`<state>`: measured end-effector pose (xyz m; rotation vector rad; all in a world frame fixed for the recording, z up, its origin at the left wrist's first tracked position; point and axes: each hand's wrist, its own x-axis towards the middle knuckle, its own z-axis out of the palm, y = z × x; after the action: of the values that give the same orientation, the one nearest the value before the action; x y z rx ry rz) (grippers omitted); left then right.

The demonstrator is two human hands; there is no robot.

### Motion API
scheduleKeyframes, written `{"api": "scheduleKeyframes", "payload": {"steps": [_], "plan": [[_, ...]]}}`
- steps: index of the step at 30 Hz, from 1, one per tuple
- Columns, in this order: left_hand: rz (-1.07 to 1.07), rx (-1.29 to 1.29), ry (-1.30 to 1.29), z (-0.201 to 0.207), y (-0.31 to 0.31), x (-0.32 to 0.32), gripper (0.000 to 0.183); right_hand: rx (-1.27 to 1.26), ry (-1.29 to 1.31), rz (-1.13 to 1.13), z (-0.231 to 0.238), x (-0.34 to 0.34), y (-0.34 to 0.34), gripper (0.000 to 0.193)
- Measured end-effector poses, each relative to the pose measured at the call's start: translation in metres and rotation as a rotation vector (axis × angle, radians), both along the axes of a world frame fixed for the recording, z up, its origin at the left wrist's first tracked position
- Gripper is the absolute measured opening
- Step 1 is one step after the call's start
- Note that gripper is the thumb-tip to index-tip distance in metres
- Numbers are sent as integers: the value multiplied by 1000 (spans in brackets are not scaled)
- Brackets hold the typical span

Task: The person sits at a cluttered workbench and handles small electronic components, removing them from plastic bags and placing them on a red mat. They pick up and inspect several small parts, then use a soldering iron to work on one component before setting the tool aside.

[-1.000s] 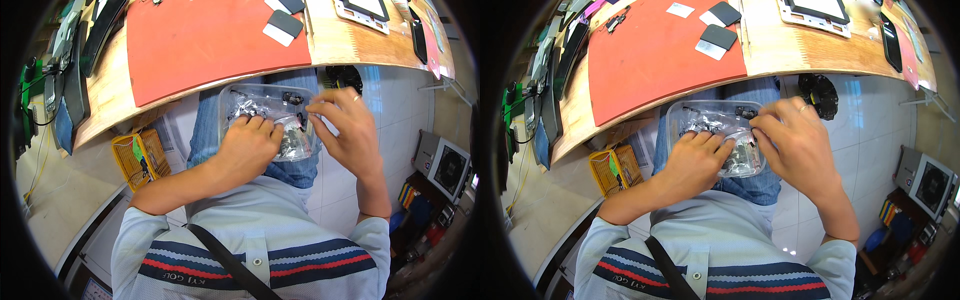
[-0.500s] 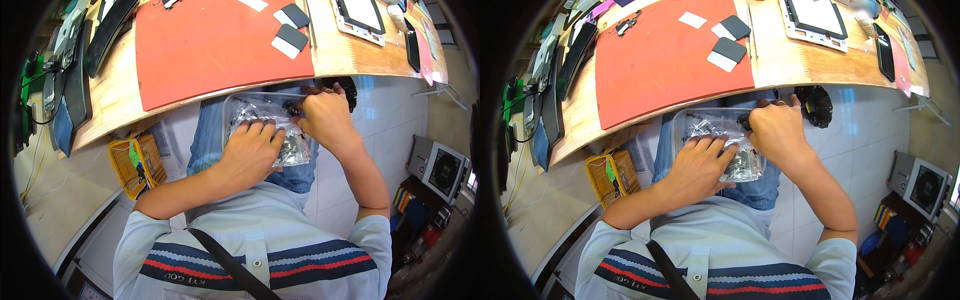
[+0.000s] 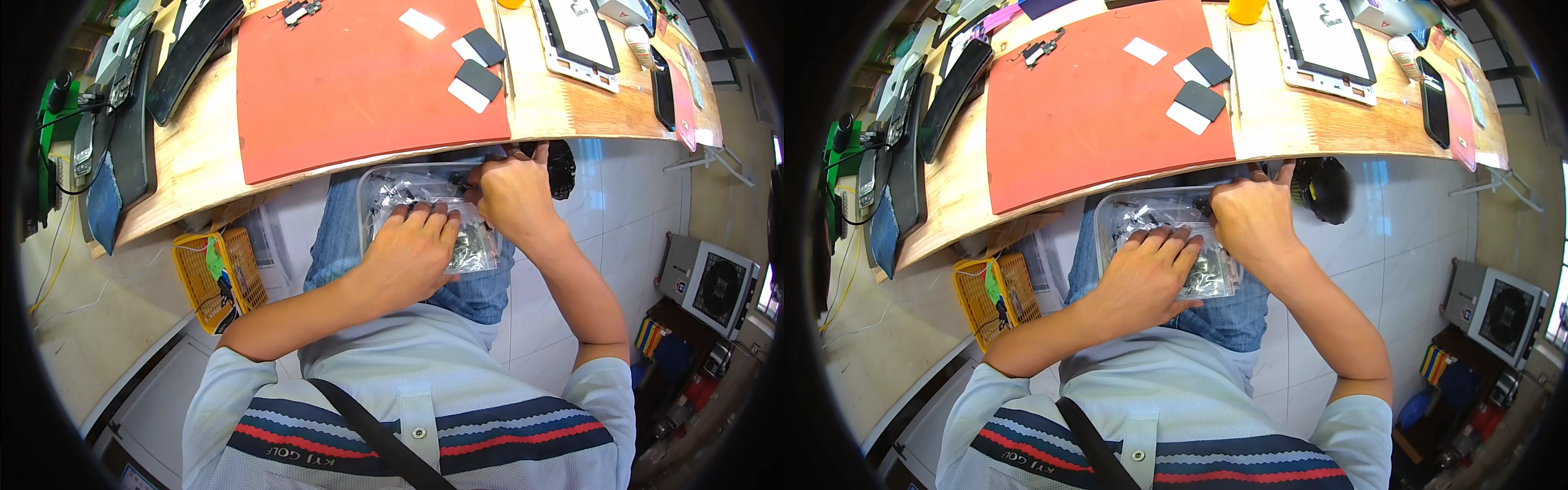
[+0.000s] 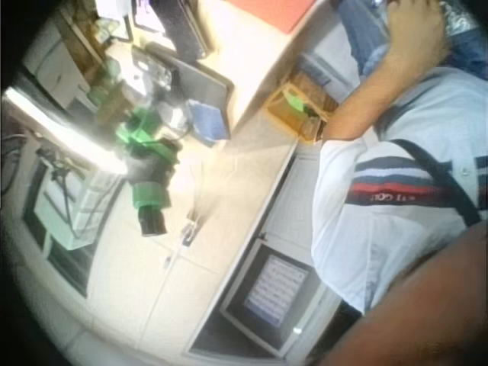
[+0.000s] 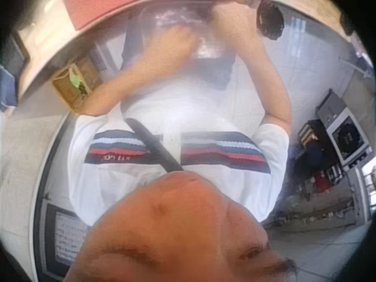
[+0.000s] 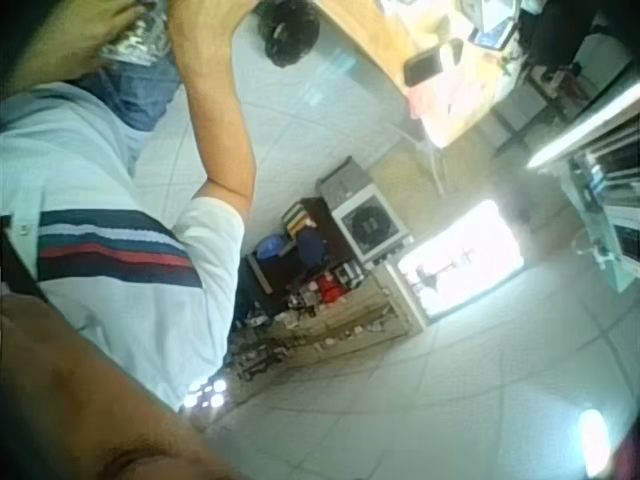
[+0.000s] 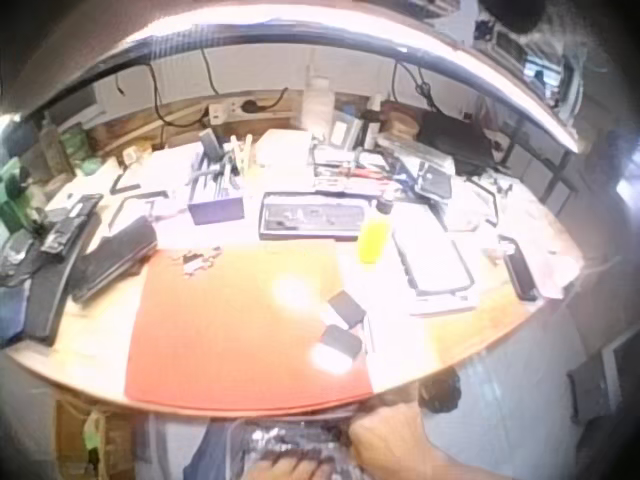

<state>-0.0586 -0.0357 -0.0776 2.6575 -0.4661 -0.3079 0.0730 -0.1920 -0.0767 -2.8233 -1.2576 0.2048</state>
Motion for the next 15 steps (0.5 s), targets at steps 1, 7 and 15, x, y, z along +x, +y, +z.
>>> {"api": "scheduleKeyframes", "payload": {"steps": [1,7,15], "plan": [[2,-8,9,1,0,1,83,28,28,-3,-5,2,-1,7],[21,-59,4,1,1,-3,99,146,125,-16,9,-3,-11,13],[21,-57,5,17,6,0,107,8,30,-31,4,-3,2,14]]}}
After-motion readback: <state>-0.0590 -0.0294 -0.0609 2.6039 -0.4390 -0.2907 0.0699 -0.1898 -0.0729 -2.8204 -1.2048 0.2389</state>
